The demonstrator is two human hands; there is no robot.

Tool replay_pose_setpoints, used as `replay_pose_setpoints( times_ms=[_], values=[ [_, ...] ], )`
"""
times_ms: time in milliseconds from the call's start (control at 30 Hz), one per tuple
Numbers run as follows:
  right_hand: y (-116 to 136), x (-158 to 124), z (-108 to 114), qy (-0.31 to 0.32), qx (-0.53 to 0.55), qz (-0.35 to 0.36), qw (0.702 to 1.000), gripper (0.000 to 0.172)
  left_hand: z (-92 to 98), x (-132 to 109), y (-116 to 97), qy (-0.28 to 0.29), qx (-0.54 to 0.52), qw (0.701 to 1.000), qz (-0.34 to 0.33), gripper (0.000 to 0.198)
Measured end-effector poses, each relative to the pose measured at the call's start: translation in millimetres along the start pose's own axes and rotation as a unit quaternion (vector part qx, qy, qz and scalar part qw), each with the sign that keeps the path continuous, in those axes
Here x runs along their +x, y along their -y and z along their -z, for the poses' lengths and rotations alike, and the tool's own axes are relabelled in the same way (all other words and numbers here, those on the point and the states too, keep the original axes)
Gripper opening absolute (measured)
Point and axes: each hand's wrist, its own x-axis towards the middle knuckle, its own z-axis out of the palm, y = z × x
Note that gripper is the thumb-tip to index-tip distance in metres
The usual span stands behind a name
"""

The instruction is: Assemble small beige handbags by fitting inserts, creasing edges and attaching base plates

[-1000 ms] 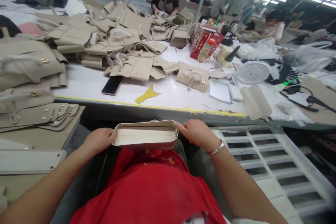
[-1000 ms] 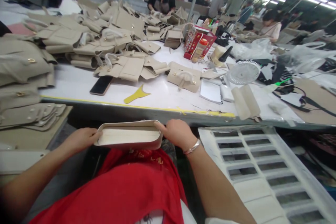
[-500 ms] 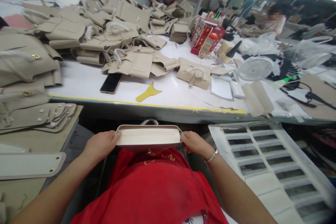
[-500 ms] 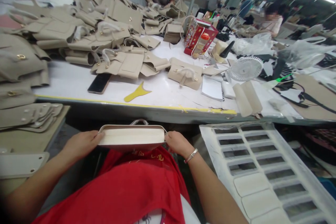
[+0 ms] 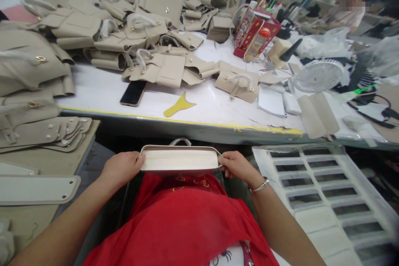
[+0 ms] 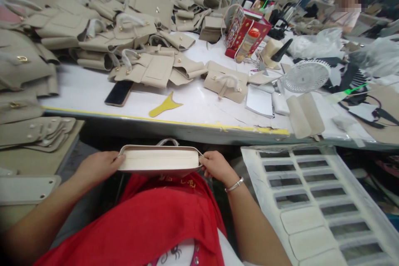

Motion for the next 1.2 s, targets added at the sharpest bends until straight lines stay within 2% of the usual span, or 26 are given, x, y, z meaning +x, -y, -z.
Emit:
replay_pose_setpoints(
  times_ms=[167,233,300,433,533,600,700,733,800,833,900,1000,1100,1200],
  values=[
    [2.0,-2.7,0.9,0.026,0.04,-0.016,0.999,0.02,-2.4,1.2,2.8,0.003,-0.006,1.0,-0.004,0.049],
    [3.3,-5.2,0.0,0.012,-0.001,-0.006,1.0,0.023,-2.9,1.6,2.9,0.003,-0.009,1.0,-0.005,0.049],
    [7.3,-7.1,-1.6,-0.023,-0.096,0.027,0.995,0.025,-3.2,2.2,2.8,0.004,-0.009,1.0,-0.001,0.049],
    [21.4,-6.4,-6.3,-0.095,-0.334,0.103,0.932,0.024,-3.5,3.9,5.7,-0.004,-0.019,1.0,0.003,0.049],
    [28.3,-5.9,-9.1,-0.104,-0.401,0.113,0.903,0.022,-4.6,3.1,11.8,-0.009,-0.103,0.995,-0.016,0.053],
    [27.4,-6.1,-8.9,-0.091,-0.389,0.108,0.91,0.024,-7.2,2.3,17.1,0.005,-0.232,0.972,-0.028,0.061],
    [19.5,-2.8,-4.5,-0.018,-0.291,0.076,0.954,0.031,-14.1,3.7,26.1,0.035,-0.413,0.91,-0.007,0.068],
    [16.5,-0.9,-2.6,0.014,-0.247,0.064,0.967,0.034,-16.4,4.4,28.6,0.038,-0.444,0.895,0.003,0.069],
    [12.1,2.2,0.4,0.058,-0.188,0.051,0.979,0.039,-18.8,4.6,31.1,0.031,-0.46,0.887,0.012,0.069],
    [11.3,3.0,1.2,0.064,-0.182,0.052,0.98,0.04,-18.5,3.7,30.7,0.021,-0.448,0.893,0.012,0.068],
    [12.2,3.2,0.9,0.04,-0.223,0.069,0.971,0.038,-14.3,0.5,26.8,-0.011,-0.376,0.926,0.001,0.063],
    [18.0,2.0,-3.2,-0.026,-0.341,0.099,0.935,0.034,-3.6,-4.7,16.1,-0.068,-0.188,0.98,-0.013,0.046],
    [22.0,0.2,-8.1,-0.068,-0.441,0.123,0.886,0.034,3.7,-6.4,5.7,-0.081,-0.055,0.995,0.002,0.037],
    [20.0,-1.1,-10.8,-0.086,-0.491,0.16,0.852,0.033,4.1,-5.1,0.3,-0.073,-0.007,0.997,0.012,0.037]
  ],
)
